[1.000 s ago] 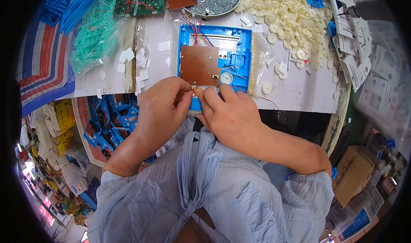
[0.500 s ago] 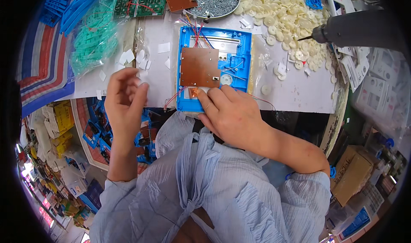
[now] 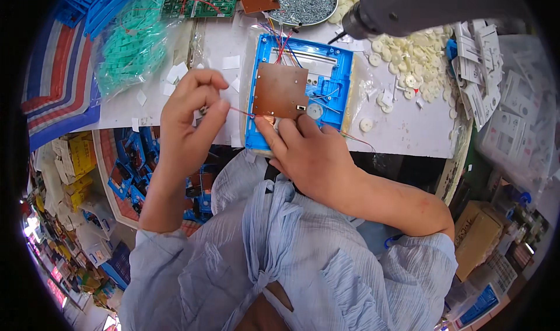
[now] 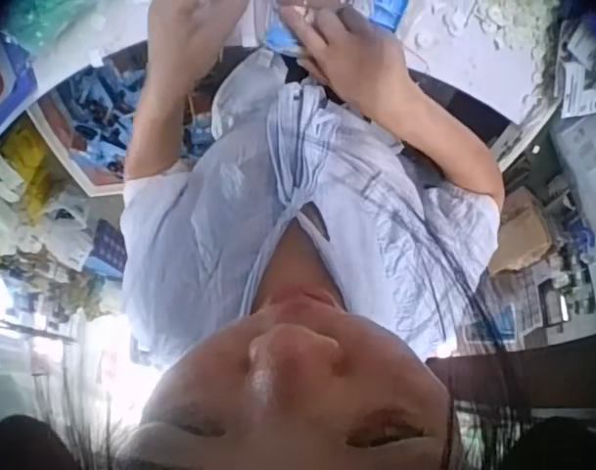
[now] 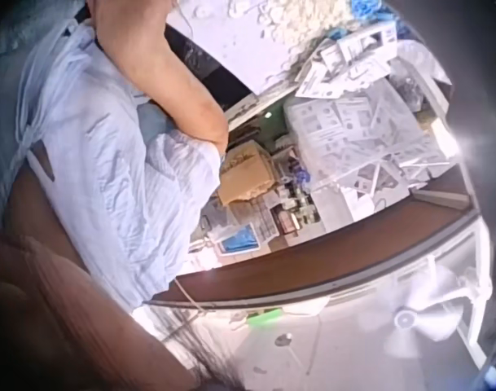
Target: Assembling components of a blue electronic device, including circuit boards and casing, using a hot glue gun.
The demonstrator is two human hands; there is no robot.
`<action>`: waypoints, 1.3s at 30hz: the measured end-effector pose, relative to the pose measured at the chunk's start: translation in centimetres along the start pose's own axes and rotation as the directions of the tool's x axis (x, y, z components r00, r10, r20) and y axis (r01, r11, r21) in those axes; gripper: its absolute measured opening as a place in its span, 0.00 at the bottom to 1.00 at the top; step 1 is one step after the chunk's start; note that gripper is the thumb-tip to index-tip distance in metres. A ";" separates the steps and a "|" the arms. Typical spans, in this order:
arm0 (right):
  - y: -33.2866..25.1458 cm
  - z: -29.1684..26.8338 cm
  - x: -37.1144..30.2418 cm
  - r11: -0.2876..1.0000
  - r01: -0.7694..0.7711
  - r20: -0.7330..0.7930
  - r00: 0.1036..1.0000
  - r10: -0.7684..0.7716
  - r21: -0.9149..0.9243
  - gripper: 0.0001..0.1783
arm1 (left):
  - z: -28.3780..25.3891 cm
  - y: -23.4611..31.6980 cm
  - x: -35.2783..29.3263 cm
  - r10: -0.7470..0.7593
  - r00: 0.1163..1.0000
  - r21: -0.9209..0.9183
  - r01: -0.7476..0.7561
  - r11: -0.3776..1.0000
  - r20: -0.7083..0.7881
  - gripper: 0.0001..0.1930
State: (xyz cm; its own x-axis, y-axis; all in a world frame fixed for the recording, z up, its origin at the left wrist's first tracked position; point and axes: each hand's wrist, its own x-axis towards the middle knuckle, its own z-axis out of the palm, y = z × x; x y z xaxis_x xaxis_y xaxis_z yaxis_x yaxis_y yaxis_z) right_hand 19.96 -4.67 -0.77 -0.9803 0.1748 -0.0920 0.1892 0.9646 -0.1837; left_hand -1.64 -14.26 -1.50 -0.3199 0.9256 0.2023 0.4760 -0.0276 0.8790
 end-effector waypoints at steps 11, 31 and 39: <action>1.6 -1.9 -1.1 0.975 0.027 0.040 0.999 -0.036 0.221 0.35 | 1.4 -0.4 0.1 -0.261 0.965 -0.439 0.241 0.866 0.016 0.09; -0.1 0.9 -1.6 0.975 -0.108 -0.109 0.985 0.131 0.192 0.39 | 3.0 0.1 -0.4 -0.396 0.904 -0.651 0.400 0.645 0.163 0.04; 2.3 -1.2 -2.2 0.904 -0.033 -0.299 0.938 0.175 0.426 0.32 | 3.1 1.8 -0.1 -0.084 0.960 -0.177 0.134 0.975 0.267 0.04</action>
State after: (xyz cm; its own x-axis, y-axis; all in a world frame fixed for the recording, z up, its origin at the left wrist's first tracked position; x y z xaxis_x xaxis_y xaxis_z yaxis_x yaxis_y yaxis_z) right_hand 22.46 -2.61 0.19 -0.9036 0.3916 0.1738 0.2273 0.7820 -0.5804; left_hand 1.73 -13.25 -1.29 -0.1282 0.9917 0.0053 0.2761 0.0306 0.9606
